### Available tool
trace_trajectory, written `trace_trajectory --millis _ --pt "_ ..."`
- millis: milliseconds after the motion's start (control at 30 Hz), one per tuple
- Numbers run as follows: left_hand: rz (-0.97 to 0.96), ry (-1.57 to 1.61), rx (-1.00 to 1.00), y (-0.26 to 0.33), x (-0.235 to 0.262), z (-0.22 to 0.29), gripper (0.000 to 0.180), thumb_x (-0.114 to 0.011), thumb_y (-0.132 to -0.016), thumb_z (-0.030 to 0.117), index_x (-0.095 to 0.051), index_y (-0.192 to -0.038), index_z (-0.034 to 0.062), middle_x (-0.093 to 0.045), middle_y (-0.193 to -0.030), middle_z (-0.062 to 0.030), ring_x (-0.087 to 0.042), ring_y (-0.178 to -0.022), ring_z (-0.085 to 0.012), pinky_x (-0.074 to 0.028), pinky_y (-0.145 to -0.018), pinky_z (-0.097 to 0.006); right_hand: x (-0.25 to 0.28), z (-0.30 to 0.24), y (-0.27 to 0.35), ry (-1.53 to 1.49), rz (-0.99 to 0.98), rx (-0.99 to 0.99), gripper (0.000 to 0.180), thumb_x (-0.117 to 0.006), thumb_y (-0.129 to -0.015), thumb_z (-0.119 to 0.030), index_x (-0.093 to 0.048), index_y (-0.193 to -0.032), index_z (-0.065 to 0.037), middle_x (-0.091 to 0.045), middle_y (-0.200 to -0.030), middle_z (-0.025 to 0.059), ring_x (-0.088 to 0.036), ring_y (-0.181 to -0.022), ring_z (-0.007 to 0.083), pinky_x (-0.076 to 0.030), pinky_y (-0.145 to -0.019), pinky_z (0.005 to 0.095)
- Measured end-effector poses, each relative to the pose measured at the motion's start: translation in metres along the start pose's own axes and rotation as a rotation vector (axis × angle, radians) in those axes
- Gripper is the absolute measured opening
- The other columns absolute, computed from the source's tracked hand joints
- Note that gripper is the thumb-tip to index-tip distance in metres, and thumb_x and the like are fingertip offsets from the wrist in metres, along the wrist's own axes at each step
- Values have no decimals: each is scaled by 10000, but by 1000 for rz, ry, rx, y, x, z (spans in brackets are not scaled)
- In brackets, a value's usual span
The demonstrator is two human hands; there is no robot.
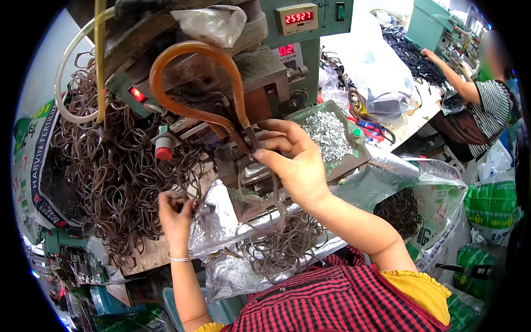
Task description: The person empties a large bag of coiled metal strips onto a workbench, then repeatedly picks up individual strips and small metal pins, places them into a press machine, and operates the press to assemble the parts. The assembled pieces are collected in a tray.
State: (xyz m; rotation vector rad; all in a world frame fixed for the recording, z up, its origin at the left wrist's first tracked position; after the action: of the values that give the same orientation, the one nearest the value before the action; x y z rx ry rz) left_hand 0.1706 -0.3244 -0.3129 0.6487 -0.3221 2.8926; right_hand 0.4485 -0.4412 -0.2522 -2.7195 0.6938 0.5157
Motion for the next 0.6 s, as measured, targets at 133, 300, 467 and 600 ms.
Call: trace_trajectory --millis 133,300,467,600 --pt "418 218 -89 14 -5 35 291 -656 -921 10 -656 -1210 34 -706 -947 -44 -554 -640 -50 -390 -510 -162 -3 -14 19 -22 -10 -31 500 -609 -865 21 -476 -1346 40 -606 -1242 128 -615 -1090 178 -472 -970 308" --pt "285 -142 -1039 29 -45 106 302 -612 -868 -116 -681 -1137 1 -696 -932 -154 -633 -745 -190 -499 -590 -252 60 -22 1 848 -105 190 398 -676 -820 -99 -629 -1209 -32 -573 -1310 172 -508 -1289 326 -459 -1017 412" --pt "166 -163 -1285 18 -97 117 437 -695 -630 -91 -729 -1034 72 -652 -939 -84 -622 -713 -231 -498 -557 -316 128 43 -14 1621 260 398 236 -751 -758 -162 -691 -964 -66 -610 -1214 194 -494 -1274 393 -506 -924 476" --pt "110 -223 -1339 18 -99 118 442 -692 -640 -94 -724 -1050 65 -649 -943 -85 -603 -677 -219 -488 -537 -308 138 43 -22 1505 250 469 159 -728 -765 -140 -669 -890 -62 -641 -1120 146 -553 -1193 351 -517 -867 473"
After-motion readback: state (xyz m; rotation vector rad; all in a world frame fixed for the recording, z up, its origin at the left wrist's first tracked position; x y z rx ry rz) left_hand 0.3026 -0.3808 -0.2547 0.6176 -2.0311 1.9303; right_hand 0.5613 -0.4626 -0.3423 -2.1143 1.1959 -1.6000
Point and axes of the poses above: each hand's wrist, its own y-axis away from the middle knuckle, its own x-axis out of the back of the hand, z = x × y, the point moved 1 cm from there along -y, towards the middle knuckle
